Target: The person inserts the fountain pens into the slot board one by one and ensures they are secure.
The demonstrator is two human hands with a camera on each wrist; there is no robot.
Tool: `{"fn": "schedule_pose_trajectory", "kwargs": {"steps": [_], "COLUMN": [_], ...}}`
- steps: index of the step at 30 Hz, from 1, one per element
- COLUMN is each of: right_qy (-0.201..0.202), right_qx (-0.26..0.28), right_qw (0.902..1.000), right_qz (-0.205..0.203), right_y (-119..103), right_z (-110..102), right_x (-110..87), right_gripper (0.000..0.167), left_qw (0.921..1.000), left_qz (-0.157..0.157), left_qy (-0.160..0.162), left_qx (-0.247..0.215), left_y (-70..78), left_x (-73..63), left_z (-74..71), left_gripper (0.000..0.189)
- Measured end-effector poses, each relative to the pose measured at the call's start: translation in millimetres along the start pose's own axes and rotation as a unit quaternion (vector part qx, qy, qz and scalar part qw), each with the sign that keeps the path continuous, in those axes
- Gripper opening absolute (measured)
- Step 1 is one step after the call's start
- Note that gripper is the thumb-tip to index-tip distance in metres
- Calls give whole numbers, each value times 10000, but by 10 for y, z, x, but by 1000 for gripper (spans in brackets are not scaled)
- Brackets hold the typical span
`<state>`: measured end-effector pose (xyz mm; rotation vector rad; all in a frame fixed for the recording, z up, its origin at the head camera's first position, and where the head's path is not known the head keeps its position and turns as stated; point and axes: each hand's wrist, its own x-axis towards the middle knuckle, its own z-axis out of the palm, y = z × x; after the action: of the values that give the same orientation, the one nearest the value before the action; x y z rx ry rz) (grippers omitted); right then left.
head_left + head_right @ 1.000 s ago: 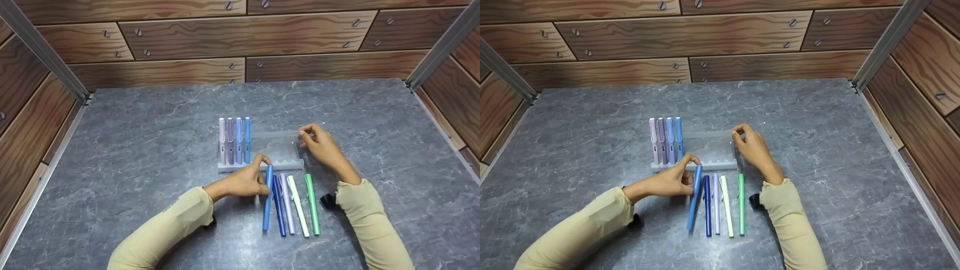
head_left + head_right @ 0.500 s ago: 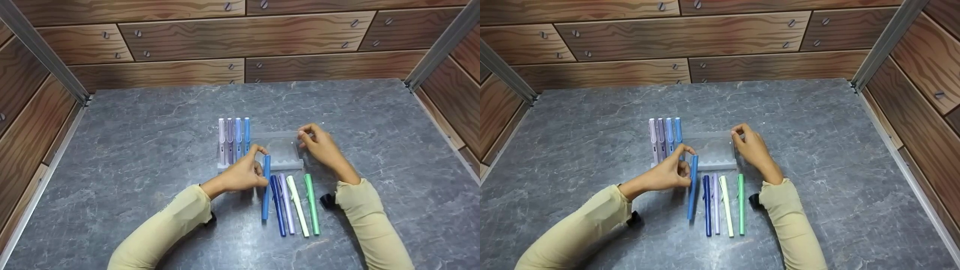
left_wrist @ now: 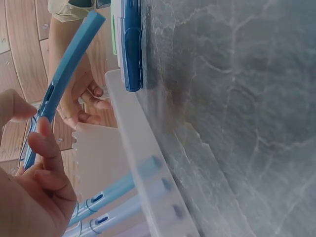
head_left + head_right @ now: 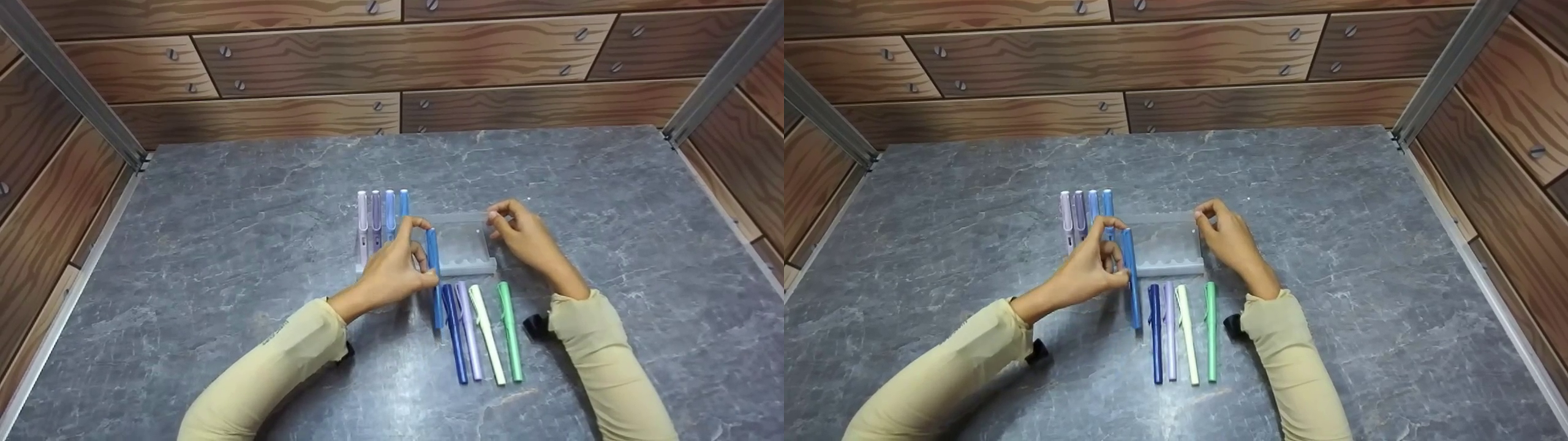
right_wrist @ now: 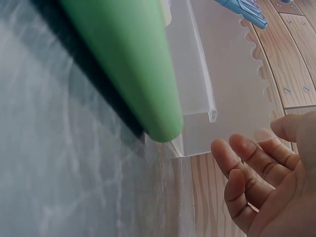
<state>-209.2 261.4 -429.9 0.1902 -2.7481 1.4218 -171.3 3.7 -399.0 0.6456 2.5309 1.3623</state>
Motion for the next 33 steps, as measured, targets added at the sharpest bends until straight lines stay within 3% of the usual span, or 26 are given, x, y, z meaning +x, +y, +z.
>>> {"fn": "schedule_pose_trajectory", "kwargs": {"steps": [7, 17, 33], "right_qy": [-9, -24, 22], "right_qx": [-36, 31, -25], "right_qw": [10000, 10000, 10000], "right_qz": [19, 10, -40], "right_y": [11, 15, 17], "right_z": [-7, 8, -4], "right_x": [-1, 2, 1], "right_gripper": [29, 26, 27], "left_qw": [9971, 9857, 9471], "left_qz": [415, 829, 1551], "left_qy": [456, 1011, 1875], "left_qx": [445, 1066, 2091], "left_y": [6, 27, 1], "left_x": [15, 30, 81], "left_z": [-3, -3, -29], "left_gripper": [65, 62, 57]}}
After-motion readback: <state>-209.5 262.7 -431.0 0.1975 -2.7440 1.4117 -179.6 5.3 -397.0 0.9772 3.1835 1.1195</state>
